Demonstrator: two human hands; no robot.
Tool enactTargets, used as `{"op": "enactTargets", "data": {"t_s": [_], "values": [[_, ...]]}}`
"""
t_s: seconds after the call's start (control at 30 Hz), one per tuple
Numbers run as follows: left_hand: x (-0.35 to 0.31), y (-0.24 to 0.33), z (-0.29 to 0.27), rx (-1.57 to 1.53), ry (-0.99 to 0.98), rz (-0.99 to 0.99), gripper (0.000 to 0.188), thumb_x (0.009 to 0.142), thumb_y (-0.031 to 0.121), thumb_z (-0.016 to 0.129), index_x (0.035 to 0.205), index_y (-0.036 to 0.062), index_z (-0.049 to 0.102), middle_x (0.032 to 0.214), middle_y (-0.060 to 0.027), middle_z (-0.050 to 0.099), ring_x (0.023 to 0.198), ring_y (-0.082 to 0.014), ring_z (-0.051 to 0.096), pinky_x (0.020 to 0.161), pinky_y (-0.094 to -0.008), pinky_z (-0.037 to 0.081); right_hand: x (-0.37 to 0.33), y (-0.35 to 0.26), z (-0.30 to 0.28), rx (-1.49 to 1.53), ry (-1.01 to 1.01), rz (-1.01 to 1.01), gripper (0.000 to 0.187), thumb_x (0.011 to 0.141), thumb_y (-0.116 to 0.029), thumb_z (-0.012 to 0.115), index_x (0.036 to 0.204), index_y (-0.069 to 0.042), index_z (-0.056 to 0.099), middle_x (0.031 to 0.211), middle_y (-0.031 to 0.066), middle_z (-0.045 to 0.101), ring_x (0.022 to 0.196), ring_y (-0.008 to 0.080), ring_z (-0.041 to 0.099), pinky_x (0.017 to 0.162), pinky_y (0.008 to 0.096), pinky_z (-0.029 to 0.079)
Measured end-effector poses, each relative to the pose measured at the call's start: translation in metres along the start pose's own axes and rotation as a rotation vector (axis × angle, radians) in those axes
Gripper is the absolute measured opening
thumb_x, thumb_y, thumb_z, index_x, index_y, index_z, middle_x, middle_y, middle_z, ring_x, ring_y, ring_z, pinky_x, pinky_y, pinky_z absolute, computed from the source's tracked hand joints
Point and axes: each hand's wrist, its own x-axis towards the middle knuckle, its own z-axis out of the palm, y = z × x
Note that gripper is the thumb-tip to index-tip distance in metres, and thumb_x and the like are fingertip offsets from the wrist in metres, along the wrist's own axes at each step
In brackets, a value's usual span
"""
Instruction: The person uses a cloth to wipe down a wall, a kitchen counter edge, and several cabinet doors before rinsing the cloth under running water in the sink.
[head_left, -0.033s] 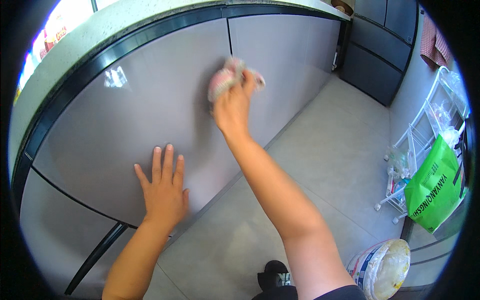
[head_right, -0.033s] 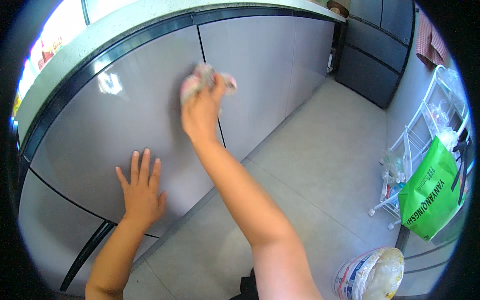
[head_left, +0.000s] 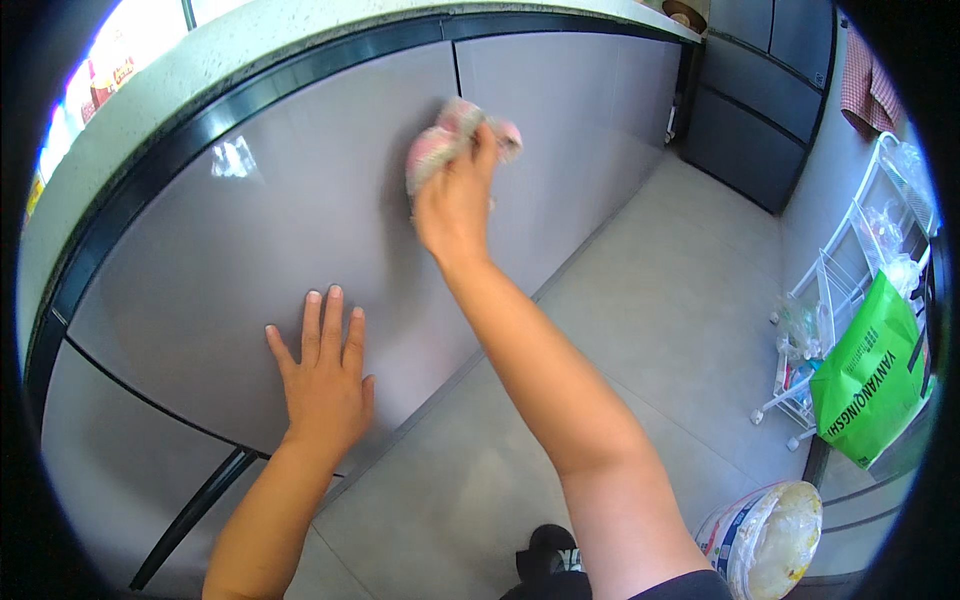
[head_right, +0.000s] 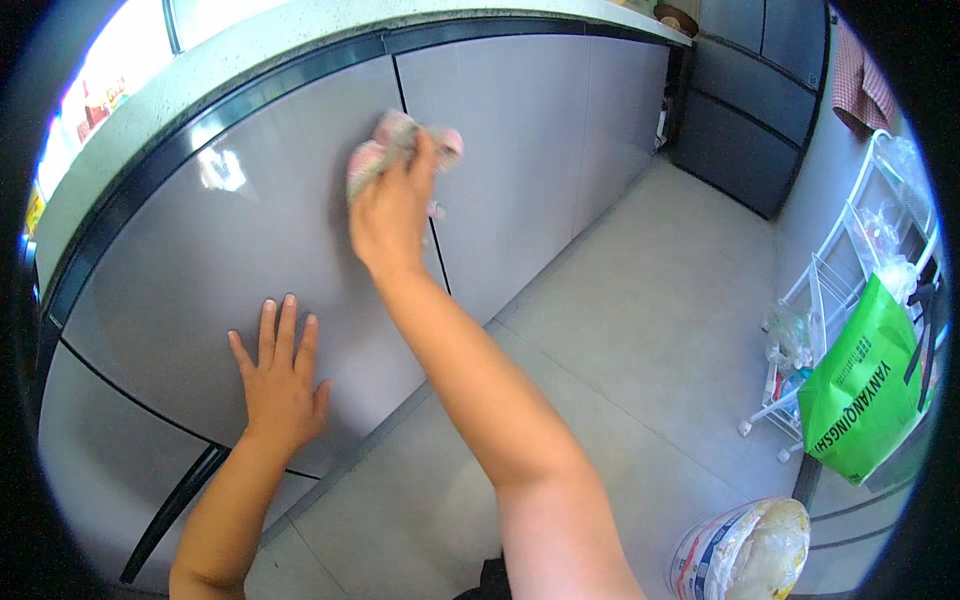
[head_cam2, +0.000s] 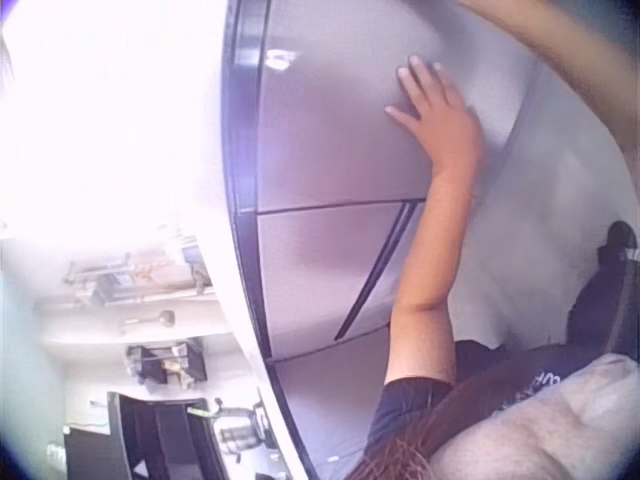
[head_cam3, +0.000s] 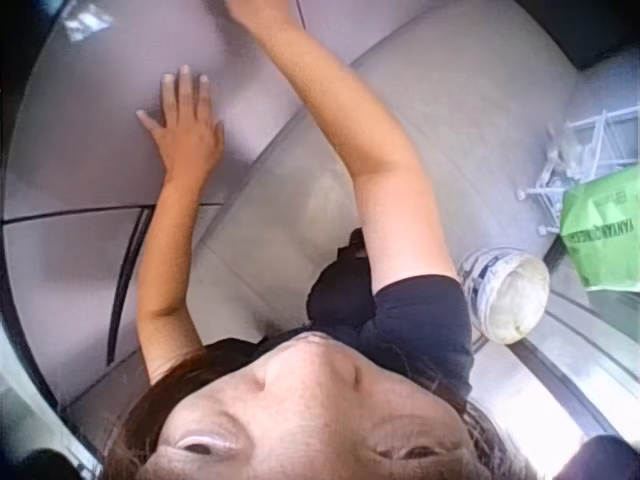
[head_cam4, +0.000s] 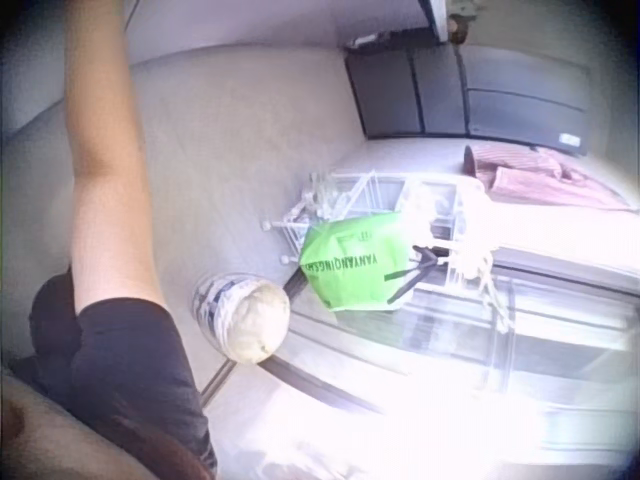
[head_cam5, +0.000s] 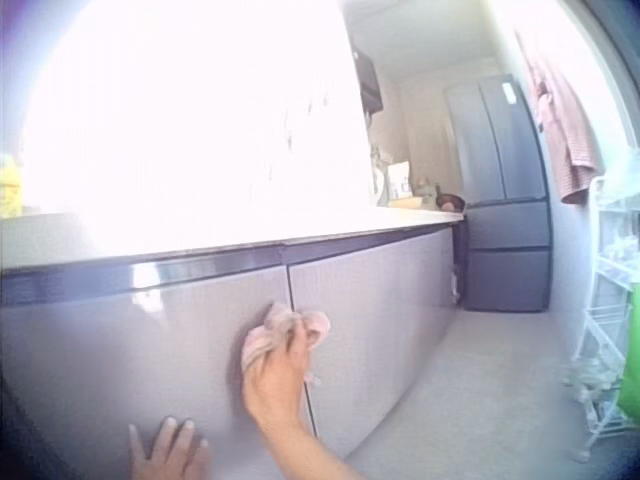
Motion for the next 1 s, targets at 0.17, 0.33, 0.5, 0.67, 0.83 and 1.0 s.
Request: {"op": "enactTargets", "data": {"t_s": [0.17, 0.33, 0.5, 0.67, 0.83, 1.0], "values": [[0.003, -0.004, -0.013, 0.067, -0.039, -0.001, 0.073, 0.073, 0.020, 0.070, 0.137, 0.0053, 0.039, 0.151, -0.0179, 0.022, 0.140, -0.0383, 0.017, 0.099, -0.0756, 0.011, -0.048, 0.031, 0.026, -0.099, 0.094, -0.108, 0.046, 0.091, -0.013, 0.046, 0.133, 0.006, 0.042, 0.147, 0.0242, 0.027, 0.132, 0.0422, 0.030, 0.109, 0.0456, 0.025], [0.035, -0.007, -0.024, 0.107, 0.029, 0.017, 0.074, 0.072, 0.020, 0.071, 0.137, 0.0068, 0.039, 0.151, -0.0163, 0.024, 0.140, -0.0377, 0.020, 0.098, -0.0763, 0.011, -0.075, 0.079, 0.035, -0.032, 0.226, 0.172, 0.048, 0.086, -0.013, 0.052, 0.130, 0.006, 0.045, 0.150, 0.0160, 0.028, 0.132, 0.0427, 0.029, 0.110, 0.0458, 0.024], [0.087, -0.015, -0.043, 0.184, 0.188, 0.009, 0.078, 0.072, 0.019, 0.071, 0.141, 0.0095, 0.036, 0.152, -0.0136, 0.022, 0.141, -0.0373, 0.019, 0.099, -0.0753, 0.010, 0.059, 0.017, 0.021, -0.176, 0.173, -0.222, 0.043, 0.087, -0.012, 0.051, 0.127, 0.005, 0.048, 0.149, 0.0181, 0.027, 0.127, 0.0478, 0.032, 0.108, 0.0507, 0.024], [0.140, -0.013, -0.074, 0.268, 0.330, 0.028, 0.076, 0.074, 0.019, 0.071, 0.141, 0.0104, 0.036, 0.153, -0.0132, 0.022, 0.141, -0.0362, 0.017, 0.101, -0.0734, 0.011, 0.084, 0.032, 0.013, -0.215, 0.205, -0.154, 0.045, 0.089, -0.012, 0.050, 0.130, 0.006, 0.044, 0.148, 0.0205, 0.029, 0.129, 0.0487, 0.030, 0.108, 0.0493, 0.026], [0.172, -0.006, -0.088, 0.290, 0.373, 0.099, 0.072, 0.074, 0.020, 0.071, 0.138, 0.0096, 0.040, 0.152, -0.0140, 0.023, 0.140, -0.0354, 0.020, 0.103, -0.0688, 0.017, -0.056, 0.108, 0.009, -0.063, 0.128, 0.208, 0.049, 0.094, -0.022, 0.049, 0.137, 0.001, 0.041, 0.152, 0.0222, 0.019, 0.135, 0.0440, 0.027, 0.111, 0.0460, 0.023], [0.183, -0.004, -0.086, 0.297, 0.400, 0.129, 0.072, 0.072, 0.021, 0.072, 0.136, 0.0080, 0.043, 0.150, -0.0154, 0.025, 0.137, -0.0348, 0.025, 0.104, -0.0635, 0.022, -0.056, 0.094, 0.006, 0.118, 0.050, 0.381, 0.047, 0.093, -0.021, 0.048, 0.134, 0.003, 0.043, 0.151, 0.0219, 0.021, 0.134, 0.0447, 0.027, 0.110, 0.0500, 0.022]]}}
